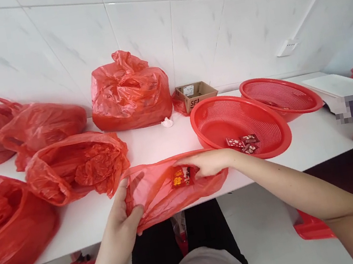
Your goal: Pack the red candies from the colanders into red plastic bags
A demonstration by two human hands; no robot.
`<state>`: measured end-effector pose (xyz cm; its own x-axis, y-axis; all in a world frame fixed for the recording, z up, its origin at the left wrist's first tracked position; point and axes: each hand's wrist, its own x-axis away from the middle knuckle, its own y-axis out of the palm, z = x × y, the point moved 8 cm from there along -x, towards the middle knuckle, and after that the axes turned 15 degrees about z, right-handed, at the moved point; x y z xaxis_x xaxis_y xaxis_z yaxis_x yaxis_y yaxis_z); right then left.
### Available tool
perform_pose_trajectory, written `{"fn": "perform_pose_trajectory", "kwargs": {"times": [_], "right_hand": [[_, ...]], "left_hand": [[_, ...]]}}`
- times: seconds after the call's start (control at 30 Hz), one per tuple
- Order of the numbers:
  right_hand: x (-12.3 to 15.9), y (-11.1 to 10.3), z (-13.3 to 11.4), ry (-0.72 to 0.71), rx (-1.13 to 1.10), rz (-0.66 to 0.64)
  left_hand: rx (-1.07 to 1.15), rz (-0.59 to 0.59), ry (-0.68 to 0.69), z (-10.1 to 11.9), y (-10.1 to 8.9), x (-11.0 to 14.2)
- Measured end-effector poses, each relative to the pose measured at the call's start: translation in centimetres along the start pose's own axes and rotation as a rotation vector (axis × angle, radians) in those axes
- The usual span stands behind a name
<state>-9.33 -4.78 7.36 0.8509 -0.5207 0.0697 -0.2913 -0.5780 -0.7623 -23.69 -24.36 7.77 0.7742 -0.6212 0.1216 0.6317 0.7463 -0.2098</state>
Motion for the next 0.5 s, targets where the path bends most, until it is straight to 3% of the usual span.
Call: {"fn": "perform_pose_trajectory", "kwargs": {"times": [0.17,0.27,0.33,0.4,0.43,0.5], "right_hand": [[2.3,-2.8,-4.0,-0.136,0.053,-0.015],[3.7,-6.5,-4.1,-0.118,-0.104,0.021],[4.0,-10.6,-1.2,-0.039,-0.082,0.201],[4.3,-14.3,4.0,0.096,0.142,0.363],[4.5,-15.3,7.2,0.199,0.274,0.36],[5.3,-15.5,14.0,0.454,0.474,0.197]], "left_hand": [[-0.08,0.06,0.106,0.5,-0.4,0.3],[-0.045,0.028,0.119,0.6,-0.1,0.4],[-0.036,0.001,0.121,0.6,0.2,0.5],[-0.028,-0.02,0.112,0.5,0.4,0.5],[-0.017,-0.027,0.099,0.4,0.5,0.5],[0.006,-0.028,0.07,0.3,0.8,0.4]]}}
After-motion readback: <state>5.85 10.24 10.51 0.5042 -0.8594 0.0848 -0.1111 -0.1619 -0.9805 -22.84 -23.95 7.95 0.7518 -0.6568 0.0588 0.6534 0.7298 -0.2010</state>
